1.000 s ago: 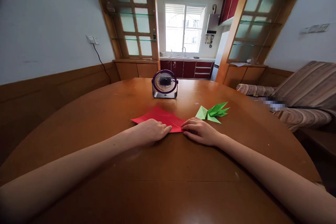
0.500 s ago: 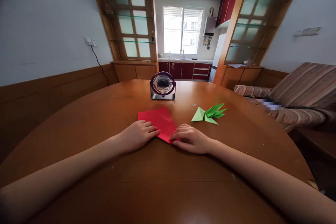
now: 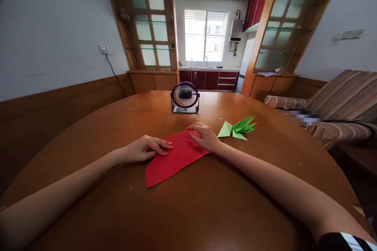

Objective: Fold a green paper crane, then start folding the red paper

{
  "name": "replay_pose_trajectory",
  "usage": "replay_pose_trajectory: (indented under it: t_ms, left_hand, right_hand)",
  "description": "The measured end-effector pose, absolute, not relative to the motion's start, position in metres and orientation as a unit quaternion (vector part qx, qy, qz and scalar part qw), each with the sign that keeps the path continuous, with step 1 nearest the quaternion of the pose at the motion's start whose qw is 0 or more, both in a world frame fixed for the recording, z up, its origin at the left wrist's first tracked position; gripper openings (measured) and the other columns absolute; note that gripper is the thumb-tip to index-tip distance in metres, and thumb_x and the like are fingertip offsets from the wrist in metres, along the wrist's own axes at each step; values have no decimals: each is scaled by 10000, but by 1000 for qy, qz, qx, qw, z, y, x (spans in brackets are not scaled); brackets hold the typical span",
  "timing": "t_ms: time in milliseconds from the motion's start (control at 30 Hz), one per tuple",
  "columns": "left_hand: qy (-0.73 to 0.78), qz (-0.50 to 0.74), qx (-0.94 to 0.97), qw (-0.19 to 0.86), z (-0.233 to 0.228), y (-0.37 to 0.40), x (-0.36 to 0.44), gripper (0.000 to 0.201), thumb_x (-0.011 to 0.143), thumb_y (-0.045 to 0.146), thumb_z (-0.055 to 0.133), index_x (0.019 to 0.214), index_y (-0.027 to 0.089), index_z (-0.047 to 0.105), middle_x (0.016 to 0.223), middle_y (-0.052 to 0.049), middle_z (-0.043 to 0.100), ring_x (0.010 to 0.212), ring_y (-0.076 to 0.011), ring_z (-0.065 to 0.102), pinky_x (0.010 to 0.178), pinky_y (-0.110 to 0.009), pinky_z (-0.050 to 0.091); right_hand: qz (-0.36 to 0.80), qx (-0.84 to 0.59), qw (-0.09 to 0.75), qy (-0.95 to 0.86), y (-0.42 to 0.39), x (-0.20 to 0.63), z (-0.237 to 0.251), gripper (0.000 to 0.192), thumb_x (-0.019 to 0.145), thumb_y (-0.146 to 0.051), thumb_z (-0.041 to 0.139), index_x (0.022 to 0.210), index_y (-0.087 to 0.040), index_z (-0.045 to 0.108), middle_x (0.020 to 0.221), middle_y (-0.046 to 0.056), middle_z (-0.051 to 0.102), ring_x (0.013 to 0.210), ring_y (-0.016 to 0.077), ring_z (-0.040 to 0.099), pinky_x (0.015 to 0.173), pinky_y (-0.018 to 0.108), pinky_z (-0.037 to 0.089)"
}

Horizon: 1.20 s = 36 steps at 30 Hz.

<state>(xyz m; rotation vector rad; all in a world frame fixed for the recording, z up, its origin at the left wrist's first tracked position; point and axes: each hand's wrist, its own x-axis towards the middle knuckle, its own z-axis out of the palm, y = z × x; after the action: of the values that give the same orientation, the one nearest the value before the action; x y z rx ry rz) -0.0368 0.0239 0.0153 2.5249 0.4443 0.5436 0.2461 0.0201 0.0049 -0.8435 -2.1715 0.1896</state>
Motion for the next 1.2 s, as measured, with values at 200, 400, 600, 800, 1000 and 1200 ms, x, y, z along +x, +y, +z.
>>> replay_pose_trajectory:
  t_ms: [200,400,600,800,1000,1200]
  left_hand:
    - [198,229,914,271,14,20,-32,241,872,149,462,832,163,699,1066,-93,717,1072,-177,644,995,-395,477]
    - [254,196,941,103,10,10,-21,259,933,279,470,1103,184,641,1087,-85,619,975,-165,615,905,-324,490]
    - [269,140,952,54,11,7,-19,393,953,362,473,1307,201,529,1371,-116,497,1259,-230,484,1085,-401,364]
    - [277,128,950,68,10,8,-19,411,979,366,416,1332,172,496,1417,-124,469,1312,-225,446,1108,-401,343]
    - [276,139,950,41,8,7,-15,384,970,349,423,1304,177,505,1386,-118,503,1302,-223,457,1108,-412,341]
    - [313,149,938,21,4,5,-9,403,963,381,427,1288,157,507,1375,-123,518,1316,-233,446,1122,-438,322]
  right_hand:
    - [74,-370,331,-865,40,241,-6,319,885,-304,588,1168,-158,594,1160,120,638,1066,239,602,954,427,459]
    - [38,-388,274,-879,39,242,-11,415,869,-391,620,1206,-153,571,1169,131,645,1100,267,587,1029,501,373]
    - [20,-378,303,-875,39,245,-12,395,833,-396,664,1146,-165,602,1087,98,658,1052,253,595,1055,520,329]
    - [145,-401,389,-817,47,251,-14,343,790,-367,690,1055,-153,649,985,89,655,897,205,619,818,368,497]
    - [341,-392,474,-711,56,256,-19,444,689,-383,747,1066,-172,642,892,40,657,753,159,621,671,297,506]
    - [406,-393,494,-661,50,255,-14,526,627,-365,809,1091,-179,648,848,6,644,675,122,598,632,272,513]
